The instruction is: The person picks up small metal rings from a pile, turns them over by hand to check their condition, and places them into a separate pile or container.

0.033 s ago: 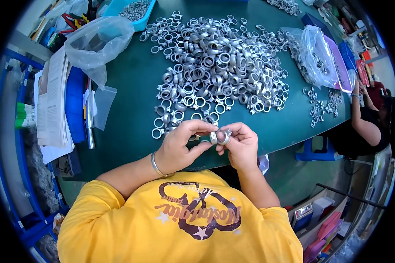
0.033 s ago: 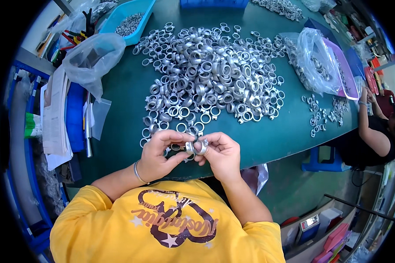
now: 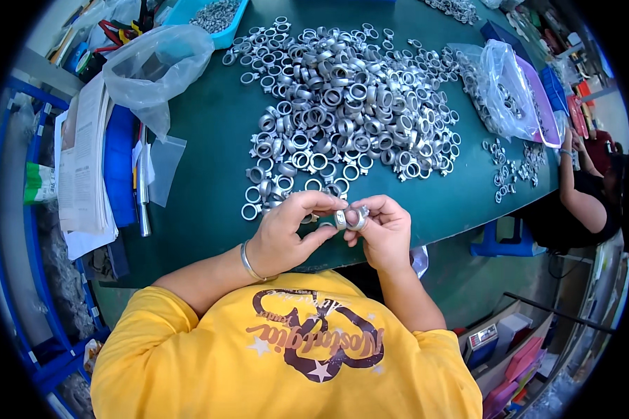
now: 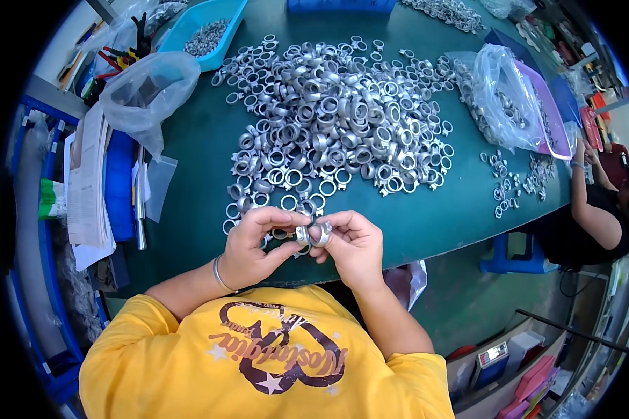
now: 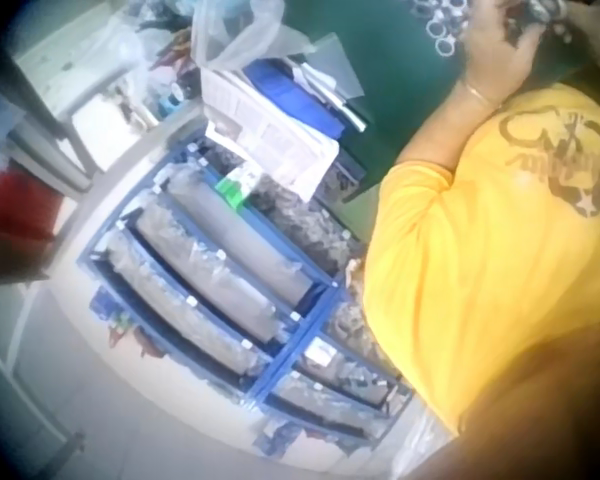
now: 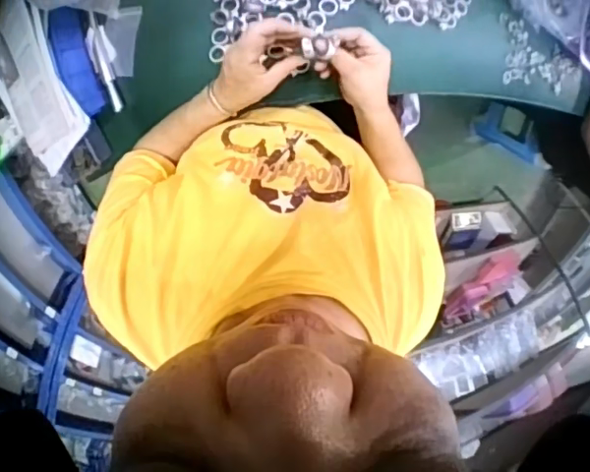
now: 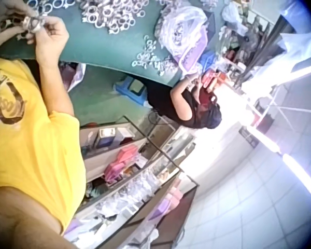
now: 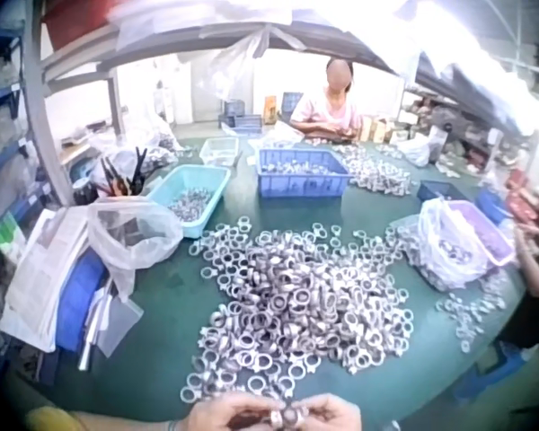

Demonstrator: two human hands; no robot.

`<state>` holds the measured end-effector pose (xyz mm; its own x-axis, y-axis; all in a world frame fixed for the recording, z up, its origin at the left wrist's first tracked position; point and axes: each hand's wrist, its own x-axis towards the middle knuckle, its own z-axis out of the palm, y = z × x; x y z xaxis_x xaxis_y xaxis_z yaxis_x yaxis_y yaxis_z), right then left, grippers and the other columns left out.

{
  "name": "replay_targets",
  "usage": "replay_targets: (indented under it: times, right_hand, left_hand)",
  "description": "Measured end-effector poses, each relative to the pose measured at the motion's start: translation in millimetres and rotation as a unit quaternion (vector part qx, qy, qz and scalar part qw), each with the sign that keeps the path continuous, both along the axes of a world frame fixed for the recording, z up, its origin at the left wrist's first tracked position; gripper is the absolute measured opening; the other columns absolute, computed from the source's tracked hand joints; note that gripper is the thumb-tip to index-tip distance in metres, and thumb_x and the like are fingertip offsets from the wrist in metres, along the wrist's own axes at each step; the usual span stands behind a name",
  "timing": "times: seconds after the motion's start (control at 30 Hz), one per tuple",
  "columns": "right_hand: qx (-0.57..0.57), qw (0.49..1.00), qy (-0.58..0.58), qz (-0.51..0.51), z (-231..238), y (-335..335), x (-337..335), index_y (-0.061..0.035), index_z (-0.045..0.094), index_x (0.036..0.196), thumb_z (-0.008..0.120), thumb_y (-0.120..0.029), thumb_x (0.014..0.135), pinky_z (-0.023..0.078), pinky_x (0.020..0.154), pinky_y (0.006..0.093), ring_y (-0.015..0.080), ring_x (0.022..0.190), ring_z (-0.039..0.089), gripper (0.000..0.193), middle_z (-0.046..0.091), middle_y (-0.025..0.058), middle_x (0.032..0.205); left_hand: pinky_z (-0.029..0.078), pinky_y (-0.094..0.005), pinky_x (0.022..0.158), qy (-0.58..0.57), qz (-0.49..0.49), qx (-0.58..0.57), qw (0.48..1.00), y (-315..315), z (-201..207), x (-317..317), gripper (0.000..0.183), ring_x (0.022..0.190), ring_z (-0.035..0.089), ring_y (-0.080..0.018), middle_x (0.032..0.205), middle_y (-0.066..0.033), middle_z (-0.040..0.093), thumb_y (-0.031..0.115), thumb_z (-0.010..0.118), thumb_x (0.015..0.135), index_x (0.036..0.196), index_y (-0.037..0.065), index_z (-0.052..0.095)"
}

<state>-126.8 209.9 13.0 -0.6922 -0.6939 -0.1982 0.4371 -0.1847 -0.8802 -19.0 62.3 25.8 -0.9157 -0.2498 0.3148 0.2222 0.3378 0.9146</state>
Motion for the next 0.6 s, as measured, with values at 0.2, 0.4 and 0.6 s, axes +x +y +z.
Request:
replay_targets:
  times: [0.2, 0.4, 0.6]
  right_hand:
    - [-0.023, 0.998, 0.049, -0.010, 0.9, 1.2, 3.5, 0.0014, 0.061, 0.093, 0.066, 0.001, 0.084, 0.051, 0.051, 0.0214, 0.0131, 0.063, 0.065, 0.010, 0.066, 0.0093, 0.078]
    - [-0.166, 0.983, -0.043, -0.068, -7.5, 2.7, -2.6, -0.0024, 0.056, 0.098, 0.051, 0.014, 0.078, 0.055, 0.065, 0.0327, 0.0249, 0.089, 0.063, 0.026, 0.058, 0.0143, 0.105]
    - [0.022, 0.995, 0.074, 0.057, -6.0, 14.5, -33.4, -0.0009, 0.061, 0.087, 0.063, 0.001, 0.078, 0.044, 0.055, 0.0232, 0.0139, 0.064, 0.057, 0.009, 0.056, 0.0047, 0.074]
  left_hand:
    - [0.054, -0.0277, 0.079, 0.010, 0.002, -0.008, 1.000, -0.2, -0.3, 0.7, 0.042, 0.096, 0.065, -0.0222, 0.109, -0.0162, 0.063, -0.007, 0.067, 0.079, 0.112, 0.002, 0.043]
    - [0.056, -0.0301, 0.075, -0.084, -0.030, 0.533, 0.841, -19.1, 6.6, 1.4, 0.033, 0.093, 0.064, -0.0218, 0.110, -0.0183, 0.057, -0.001, 0.054, 0.084, 0.115, 0.002, 0.044]
    - [0.047, -0.0234, 0.058, -0.102, 0.101, 0.038, 0.989, -41.6, 2.6, -5.9, 0.014, 0.075, 0.058, -0.0124, 0.089, -0.0055, 0.058, -0.002, 0.067, 0.076, 0.088, 0.002, 0.061]
